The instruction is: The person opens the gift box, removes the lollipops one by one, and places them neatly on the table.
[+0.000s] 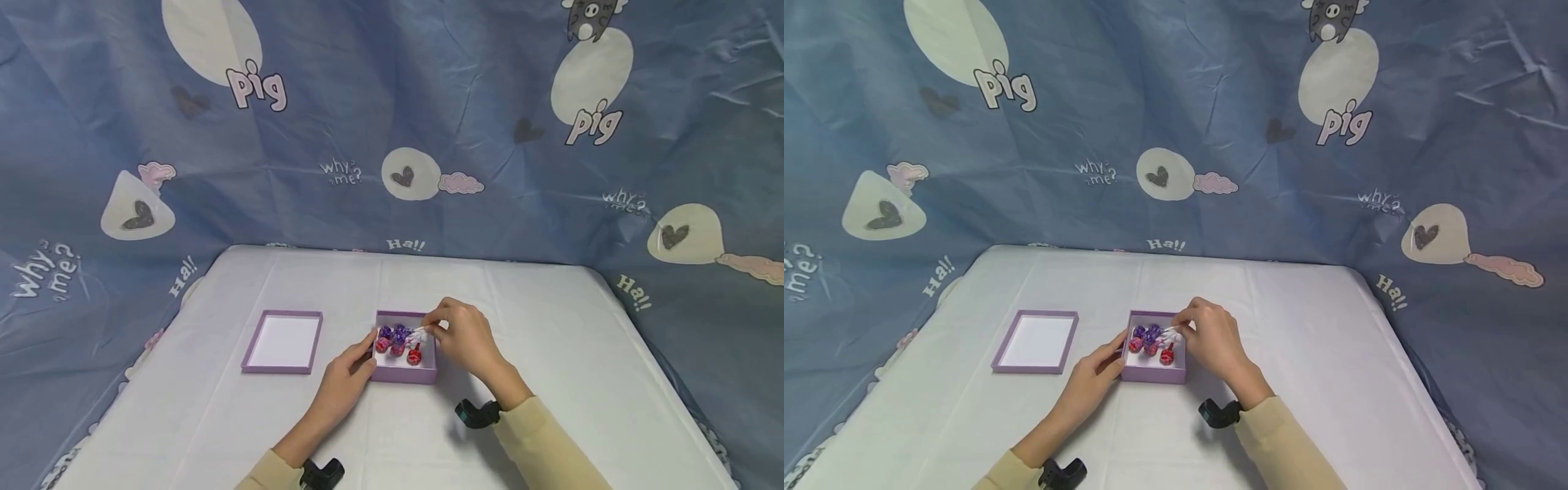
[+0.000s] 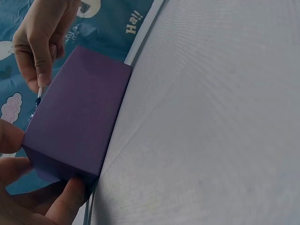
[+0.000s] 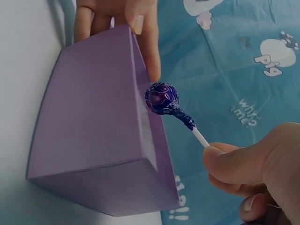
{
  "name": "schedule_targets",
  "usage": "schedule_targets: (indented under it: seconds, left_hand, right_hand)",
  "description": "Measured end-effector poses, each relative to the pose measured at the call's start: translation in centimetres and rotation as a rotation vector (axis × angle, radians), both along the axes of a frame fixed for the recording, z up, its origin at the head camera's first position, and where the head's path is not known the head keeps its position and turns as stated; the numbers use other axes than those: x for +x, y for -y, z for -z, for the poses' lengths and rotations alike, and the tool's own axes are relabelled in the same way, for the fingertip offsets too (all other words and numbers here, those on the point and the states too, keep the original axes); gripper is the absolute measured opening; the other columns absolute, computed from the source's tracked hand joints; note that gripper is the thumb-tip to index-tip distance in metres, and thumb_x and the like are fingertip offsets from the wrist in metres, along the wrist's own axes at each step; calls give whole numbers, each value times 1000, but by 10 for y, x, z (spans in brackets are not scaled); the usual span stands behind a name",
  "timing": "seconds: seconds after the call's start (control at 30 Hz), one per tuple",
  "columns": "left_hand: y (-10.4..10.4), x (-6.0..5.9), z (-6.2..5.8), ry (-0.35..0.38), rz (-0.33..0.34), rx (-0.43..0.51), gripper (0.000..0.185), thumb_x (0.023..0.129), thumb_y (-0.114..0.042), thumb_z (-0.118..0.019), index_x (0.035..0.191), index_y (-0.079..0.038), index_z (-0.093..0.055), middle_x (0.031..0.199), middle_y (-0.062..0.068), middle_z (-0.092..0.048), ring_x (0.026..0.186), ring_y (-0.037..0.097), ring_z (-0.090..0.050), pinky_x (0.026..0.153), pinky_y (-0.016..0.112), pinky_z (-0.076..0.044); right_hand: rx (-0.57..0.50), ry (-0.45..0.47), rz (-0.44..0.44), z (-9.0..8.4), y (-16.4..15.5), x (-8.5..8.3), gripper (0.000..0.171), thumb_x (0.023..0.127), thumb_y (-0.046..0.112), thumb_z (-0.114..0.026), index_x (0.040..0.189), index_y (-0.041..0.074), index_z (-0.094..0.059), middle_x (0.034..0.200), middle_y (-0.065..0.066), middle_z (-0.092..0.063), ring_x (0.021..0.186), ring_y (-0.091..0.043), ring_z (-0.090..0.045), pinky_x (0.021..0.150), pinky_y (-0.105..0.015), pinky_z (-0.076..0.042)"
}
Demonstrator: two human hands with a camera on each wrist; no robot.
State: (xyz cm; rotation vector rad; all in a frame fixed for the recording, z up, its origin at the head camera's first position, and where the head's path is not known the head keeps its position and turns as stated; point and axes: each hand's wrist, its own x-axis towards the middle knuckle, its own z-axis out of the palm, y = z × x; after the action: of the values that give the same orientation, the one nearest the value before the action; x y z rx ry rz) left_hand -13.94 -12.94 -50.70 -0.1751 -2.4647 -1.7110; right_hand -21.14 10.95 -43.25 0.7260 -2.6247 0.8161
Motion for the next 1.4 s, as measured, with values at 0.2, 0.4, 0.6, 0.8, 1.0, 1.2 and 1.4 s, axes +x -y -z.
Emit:
schedule_targets:
  seconds: [0.2, 0.4, 0.6, 0.8, 1.0, 1.2, 1.4]
  left_hand:
    - [0, -2, -1, -12, 3, -1, 50, 99, -10, -64, 147, -19, -54, 140, 5, -59, 129, 22, -55, 110, 39, -41]
    - [1, -3, -1, -16, -5, 1, 50, 98, -12, -64, 147, -19, -55, 140, 4, -59, 128, 22, -56, 109, 40, -42]
    - [1, -3, -1, -15, -3, -3, 51, 99, -11, -64, 148, -19, -54, 141, 6, -59, 129, 23, -55, 110, 41, -42]
    - [2, -3, -1, -15, -7, 5, 50, 99, -12, -64, 147, -21, -55, 141, 4, -59, 129, 22, -55, 110, 39, -42]
    - [1, -3, 0, -4, -11, 11, 50, 99, -12, -64, 147, -21, -55, 141, 3, -59, 130, 20, -54, 110, 38, -41]
    - [1, -2, 0, 0, -11, 15, 50, 99, -12, -64, 147, -21, -55, 141, 3, -59, 130, 20, -54, 110, 39, -41]
    - [1, -1, 0, 0, -12, 0, 50, 98, -12, -64, 146, -21, -55, 141, 2, -59, 129, 21, -55, 111, 39, -41]
  right_hand:
    - [-11, -5, 24, -7, -7, -2, 9, 83, 12, -84, 85, 20, -82, 80, 14, -63, 61, -7, -50, 54, -29, -42]
    - [-31, 11, 55, -14, -18, -4, 8, 84, 11, -83, 85, 19, -80, 77, 14, -61, 57, -8, -49, 54, -31, -40]
    - [-45, 15, 89, -18, -31, -5, 9, 84, 11, -82, 85, 19, -81, 79, 13, -63, 62, -13, -49, 55, -32, -40]
    - [-46, 24, 118, -19, -41, -5, 7, 85, 12, -81, 87, 19, -81, 81, 14, -64, 62, -14, -49, 55, -33, -40]
    - [-40, 26, 140, -17, -53, -5, 7, 86, 12, -80, 86, 19, -81, 82, 13, -64, 62, -15, -48, 55, -33, -39]
    - [-47, 35, 172, -12, -66, -2, 7, 87, 13, -80, 85, 20, -80, 82, 11, -66, 60, -16, -47, 53, -33, -38]
    - [-58, 55, 206, -4, -78, 0, 7, 87, 14, -79, 85, 20, -81, 83, 10, -67, 59, -17, -45, 52, -33, -37]
